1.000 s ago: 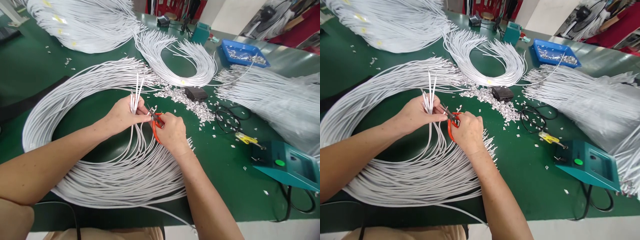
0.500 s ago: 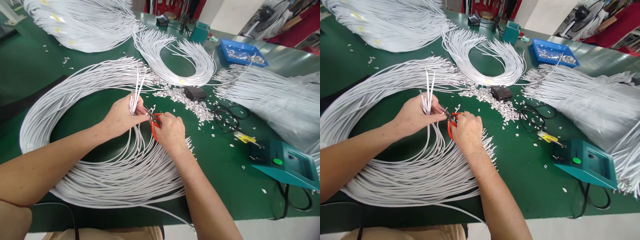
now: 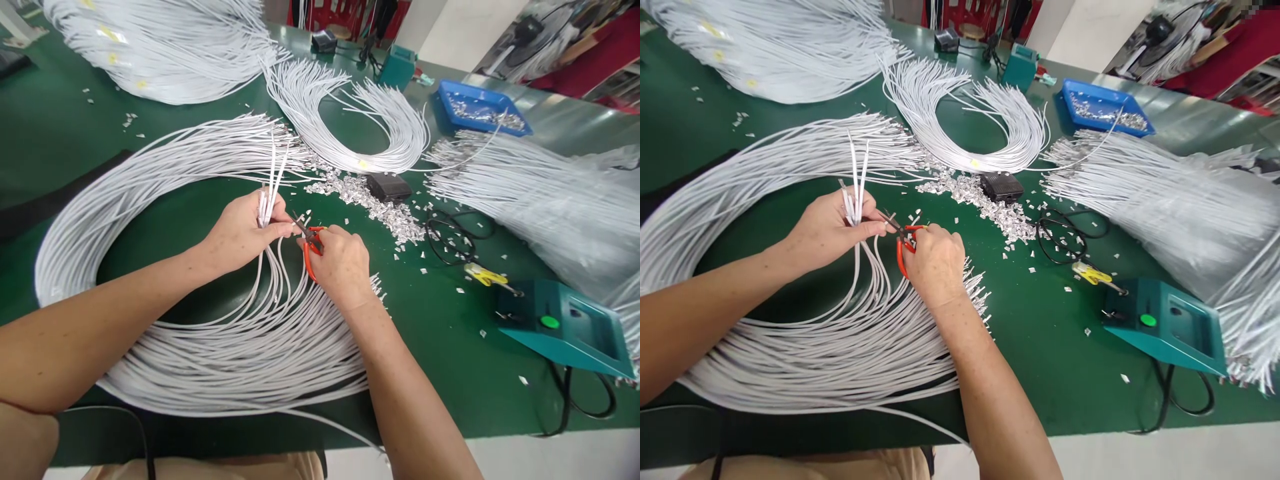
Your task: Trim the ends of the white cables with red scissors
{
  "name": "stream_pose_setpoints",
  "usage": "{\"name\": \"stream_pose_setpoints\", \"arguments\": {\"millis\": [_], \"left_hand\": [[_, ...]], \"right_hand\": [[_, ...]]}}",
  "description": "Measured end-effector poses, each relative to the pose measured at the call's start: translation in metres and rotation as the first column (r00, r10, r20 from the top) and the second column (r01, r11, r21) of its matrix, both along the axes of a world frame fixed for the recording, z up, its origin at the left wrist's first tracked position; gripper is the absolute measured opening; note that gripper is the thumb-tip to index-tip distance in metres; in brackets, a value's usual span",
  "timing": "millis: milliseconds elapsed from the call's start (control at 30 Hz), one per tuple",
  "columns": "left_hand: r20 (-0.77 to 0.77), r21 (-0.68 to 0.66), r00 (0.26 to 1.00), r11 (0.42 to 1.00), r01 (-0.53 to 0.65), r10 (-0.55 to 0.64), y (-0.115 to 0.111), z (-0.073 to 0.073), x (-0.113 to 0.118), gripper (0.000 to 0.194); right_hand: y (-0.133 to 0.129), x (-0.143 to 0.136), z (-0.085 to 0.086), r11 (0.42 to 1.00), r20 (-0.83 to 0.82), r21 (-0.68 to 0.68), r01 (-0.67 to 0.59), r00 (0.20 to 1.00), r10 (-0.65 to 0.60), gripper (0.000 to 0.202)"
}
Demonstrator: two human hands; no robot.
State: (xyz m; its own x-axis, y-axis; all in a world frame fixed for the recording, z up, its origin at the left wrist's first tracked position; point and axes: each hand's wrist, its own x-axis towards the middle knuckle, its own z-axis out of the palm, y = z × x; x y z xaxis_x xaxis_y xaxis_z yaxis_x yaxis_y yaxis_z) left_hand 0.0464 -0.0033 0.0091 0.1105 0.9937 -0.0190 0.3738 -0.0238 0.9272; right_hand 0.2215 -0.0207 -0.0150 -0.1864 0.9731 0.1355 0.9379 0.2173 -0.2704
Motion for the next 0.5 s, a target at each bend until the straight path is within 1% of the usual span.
{"name": "stream_pose_setpoints", "arguments": {"millis": [100,167,233,267,300,333,367,433,500], "left_hand": [[0.046,-0.025,0.999,0.999,0.025,-0.024,0.001,0.0,-0.001,0.024],[0.086,-0.044,0.995,0.998,0.047,-0.043,0.001,-0.001,-0.001,0.024],[0.134,-0.064,0.99,0.996,0.061,-0.052,0.002,-0.001,-0.001,0.026],[0.158,-0.073,0.986,0.995,0.065,-0.052,0.002,-0.001,-0.001,0.027],[0.18,-0.082,0.982,0.994,0.072,-0.056,0.002,-0.002,-0.001,0.028],[0.201,-0.09,0.978,0.992,0.082,-0.063,0.002,-0.002,-0.001,0.028],[0.219,-0.099,0.973,0.99,0.099,-0.076,0.002,-0.003,-0.001,0.029],[0.249,-0.116,0.962,0.983,0.143,-0.11,0.002,-0.003,-0.001,0.029],[0.278,-0.127,0.948,0.973,0.195,-0.154,0.001,-0.003,-0.001,0.029]], "right_hand": [[0.001,0.0,-0.002,1.0,-0.029,-0.002,-0.002,1.0,0.002,0.032],[0.002,0.002,-0.001,1.0,-0.076,-0.017,-0.015,0.997,0.013,0.032],[0.005,0.004,0.001,0.997,-0.176,-0.069,-0.022,0.984,0.009,0.03],[0.006,0.006,0.004,0.995,-0.262,-0.102,-0.011,0.965,-0.016,0.028],[0.007,0.008,0.007,0.99,-0.374,-0.141,0.002,0.926,-0.055,0.025],[0.008,0.009,0.01,0.984,-0.5,-0.177,0.008,0.86,-0.097,0.021],[0.009,0.009,0.013,0.979,-0.625,-0.205,-0.003,0.77,-0.129,0.018],[0.009,0.01,0.018,0.972,-0.81,-0.219,-0.084,0.571,-0.133,0.018],[0.009,0.008,0.021,0.962,-0.903,-0.19,-0.196,0.42,-0.093,0.018]]}}
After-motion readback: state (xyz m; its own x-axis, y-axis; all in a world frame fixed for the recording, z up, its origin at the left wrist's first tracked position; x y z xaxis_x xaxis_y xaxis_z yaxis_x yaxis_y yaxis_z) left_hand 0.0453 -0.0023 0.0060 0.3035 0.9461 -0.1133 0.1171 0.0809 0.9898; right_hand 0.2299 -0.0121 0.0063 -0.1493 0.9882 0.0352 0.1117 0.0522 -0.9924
